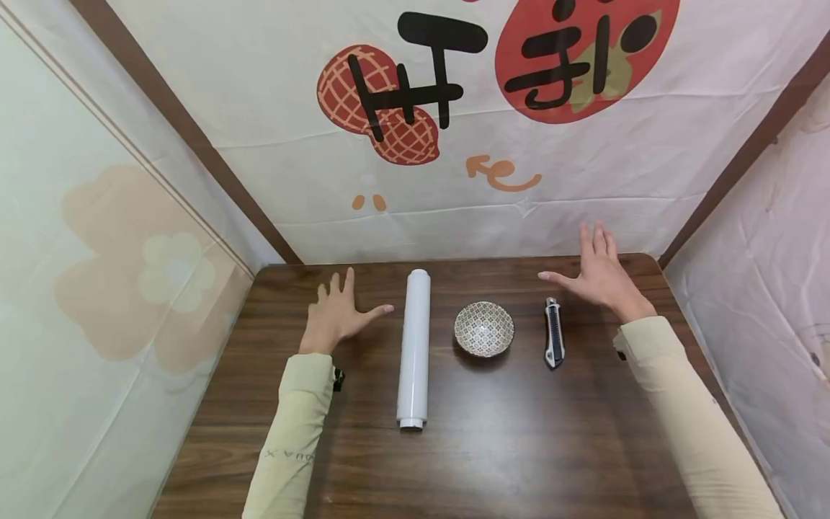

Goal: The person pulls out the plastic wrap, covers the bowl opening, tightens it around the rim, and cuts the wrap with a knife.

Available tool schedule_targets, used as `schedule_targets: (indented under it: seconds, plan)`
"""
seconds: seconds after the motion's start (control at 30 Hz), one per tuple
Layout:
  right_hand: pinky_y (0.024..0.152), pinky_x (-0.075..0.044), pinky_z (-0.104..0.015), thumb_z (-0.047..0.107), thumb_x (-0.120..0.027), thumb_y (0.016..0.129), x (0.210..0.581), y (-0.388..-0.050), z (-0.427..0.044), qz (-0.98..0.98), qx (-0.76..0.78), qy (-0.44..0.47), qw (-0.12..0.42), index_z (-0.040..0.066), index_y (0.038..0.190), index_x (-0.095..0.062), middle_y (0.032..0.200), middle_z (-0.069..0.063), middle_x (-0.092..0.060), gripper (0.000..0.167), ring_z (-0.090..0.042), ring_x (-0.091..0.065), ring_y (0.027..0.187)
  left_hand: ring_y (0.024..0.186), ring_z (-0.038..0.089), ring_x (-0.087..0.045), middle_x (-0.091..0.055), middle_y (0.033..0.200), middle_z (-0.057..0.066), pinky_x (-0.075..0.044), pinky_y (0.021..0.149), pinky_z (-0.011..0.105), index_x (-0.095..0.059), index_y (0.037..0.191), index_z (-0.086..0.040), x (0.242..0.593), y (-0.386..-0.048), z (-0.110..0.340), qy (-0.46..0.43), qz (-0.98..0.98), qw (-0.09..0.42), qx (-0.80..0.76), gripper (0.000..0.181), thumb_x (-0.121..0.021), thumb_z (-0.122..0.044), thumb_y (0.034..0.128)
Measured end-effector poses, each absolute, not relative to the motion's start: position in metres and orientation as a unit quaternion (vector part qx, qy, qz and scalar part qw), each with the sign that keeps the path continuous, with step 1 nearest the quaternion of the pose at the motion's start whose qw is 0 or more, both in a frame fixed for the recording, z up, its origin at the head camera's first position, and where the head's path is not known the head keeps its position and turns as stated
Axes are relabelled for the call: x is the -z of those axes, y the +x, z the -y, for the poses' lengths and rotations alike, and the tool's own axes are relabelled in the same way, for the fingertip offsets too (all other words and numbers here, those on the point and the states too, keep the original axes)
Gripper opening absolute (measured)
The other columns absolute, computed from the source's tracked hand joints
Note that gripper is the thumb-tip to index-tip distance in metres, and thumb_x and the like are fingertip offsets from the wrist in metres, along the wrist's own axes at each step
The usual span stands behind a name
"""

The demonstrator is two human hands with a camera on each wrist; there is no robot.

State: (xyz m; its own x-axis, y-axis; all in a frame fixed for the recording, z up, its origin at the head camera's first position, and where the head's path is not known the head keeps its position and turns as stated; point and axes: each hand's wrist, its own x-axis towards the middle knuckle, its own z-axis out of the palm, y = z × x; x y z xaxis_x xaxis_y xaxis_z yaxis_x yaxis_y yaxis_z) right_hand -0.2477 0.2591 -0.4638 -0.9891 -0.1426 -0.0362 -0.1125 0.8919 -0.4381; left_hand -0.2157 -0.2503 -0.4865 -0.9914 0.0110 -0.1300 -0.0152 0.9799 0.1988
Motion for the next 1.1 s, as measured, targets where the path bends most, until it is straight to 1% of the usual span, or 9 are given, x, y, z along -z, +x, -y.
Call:
schedule_targets:
  seconds: [0.07, 0.17, 0.27, 0.4, 0.57, 0.63, 0.83, 0.93, 1.1]
  plan:
    - [0.122, -0.019, -0.076, 0.084, -0.059, 0.086, 0.463, -0.248, -0.255, -0.971, 0.225, -0.070, 0.037, 0.005, 0.166, 0.014, 0.172, -0.027, 0.021, 0.134, -0.054, 0.012, 0.160, 0.149, 0.060, -0.033, -0.026, 0.169, 0.031, -0.049, 0.099, 0.075, -0.005, 0.170, -0.011, 0.488, -0.212, 0.247, 0.000, -0.992, 0.071, -0.109, 0.137, -0.041, -0.103, 0.0748]
    - [0.123, -0.019, -0.075, 0.084, -0.059, 0.087, 0.462, -0.248, -0.249, -0.970, 0.228, -0.078, 0.041, 0.005, 0.168, 0.010, 0.173, -0.030, 0.013, 0.133, -0.056, 0.006, 0.160, 0.142, 0.057, -0.045, -0.038, 0.162, 0.032, -0.053, 0.096, 0.071, -0.014, 0.169, -0.008, 0.492, -0.206, 0.242, 0.001, -0.991, 0.074, -0.115, 0.135, -0.043, -0.102, 0.0759]
    - [0.122, -0.022, -0.075, 0.084, -0.059, 0.087, 0.461, -0.247, -0.242, -0.969, 0.228, -0.090, 0.039, 0.006, 0.168, 0.006, 0.174, -0.031, 0.003, 0.130, -0.058, -0.001, 0.159, 0.139, 0.055, -0.051, -0.044, 0.159, 0.031, -0.051, 0.100, 0.071, -0.023, 0.167, -0.007, 0.497, -0.202, 0.238, 0.007, -0.989, 0.083, -0.125, 0.131, -0.045, -0.100, 0.0775]
    - [0.123, -0.024, -0.073, 0.082, -0.059, 0.088, 0.463, -0.246, -0.231, -0.967, 0.228, -0.109, 0.035, 0.006, 0.169, 0.000, 0.174, -0.029, -0.008, 0.126, -0.055, -0.009, 0.159, 0.138, 0.050, -0.055, -0.049, 0.158, 0.028, -0.050, 0.107, 0.066, -0.031, 0.164, -0.008, 0.506, -0.196, 0.232, 0.015, -0.977, 0.116, -0.176, 0.122, -0.047, -0.096, 0.0818]
    - [0.125, -0.025, -0.070, 0.082, -0.059, 0.089, 0.466, -0.245, -0.215, -0.961, 0.239, -0.130, 0.040, 0.004, 0.168, -0.012, 0.172, -0.030, -0.019, 0.121, -0.054, -0.018, 0.158, 0.117, 0.035, -0.070, -0.068, 0.135, 0.020, -0.056, 0.101, 0.054, -0.041, 0.160, -0.007, 0.518, -0.186, 0.225, 0.027, -0.954, 0.163, -0.250, 0.106, -0.054, -0.085, 0.0893]
    - [0.125, -0.027, -0.069, 0.083, -0.059, 0.088, 0.467, -0.244, -0.208, -0.958, 0.248, -0.134, 0.048, 0.004, 0.168, -0.013, 0.172, -0.029, -0.021, 0.121, -0.051, -0.022, 0.158, 0.109, 0.029, -0.070, -0.072, 0.125, 0.016, -0.058, 0.096, 0.050, -0.044, 0.158, -0.008, 0.522, -0.182, 0.220, 0.031, -0.949, 0.171, -0.262, 0.100, -0.056, -0.081, 0.0909]
    - [0.124, -0.032, -0.065, 0.084, -0.057, 0.088, 0.472, -0.242, -0.185, -0.950, 0.259, -0.161, 0.072, 0.004, 0.168, -0.018, 0.171, -0.025, -0.028, 0.120, -0.046, -0.031, 0.157, 0.095, 0.019, -0.067, -0.073, 0.112, 0.010, -0.057, 0.087, 0.040, -0.046, 0.156, -0.004, 0.530, -0.164, 0.209, 0.021, -0.943, 0.191, -0.270, 0.100, -0.061, -0.078, 0.0903]
    - [0.122, -0.037, -0.062, 0.078, -0.060, 0.092, 0.477, -0.241, -0.171, -0.943, 0.263, -0.190, 0.069, 0.002, 0.165, -0.028, 0.166, -0.024, -0.039, 0.110, -0.044, -0.041, 0.152, 0.094, 0.019, -0.067, -0.072, 0.112, 0.011, -0.057, 0.084, 0.039, -0.049, 0.152, 0.000, 0.530, -0.156, 0.204, 0.018, -0.941, 0.212, -0.265, 0.101, -0.062, -0.078, 0.0894]
    - [0.110, -0.052, -0.056, 0.054, -0.068, 0.099, 0.485, -0.232, -0.144, -0.928, 0.278, -0.245, 0.032, 0.000, 0.149, -0.055, 0.144, -0.022, -0.065, 0.074, -0.039, -0.064, 0.131, 0.093, 0.020, -0.067, -0.072, 0.114, 0.014, -0.058, 0.083, 0.041, -0.061, 0.136, 0.004, 0.529, -0.144, 0.193, 0.034, -0.938, 0.230, -0.257, 0.093, -0.068, -0.075, 0.0873]
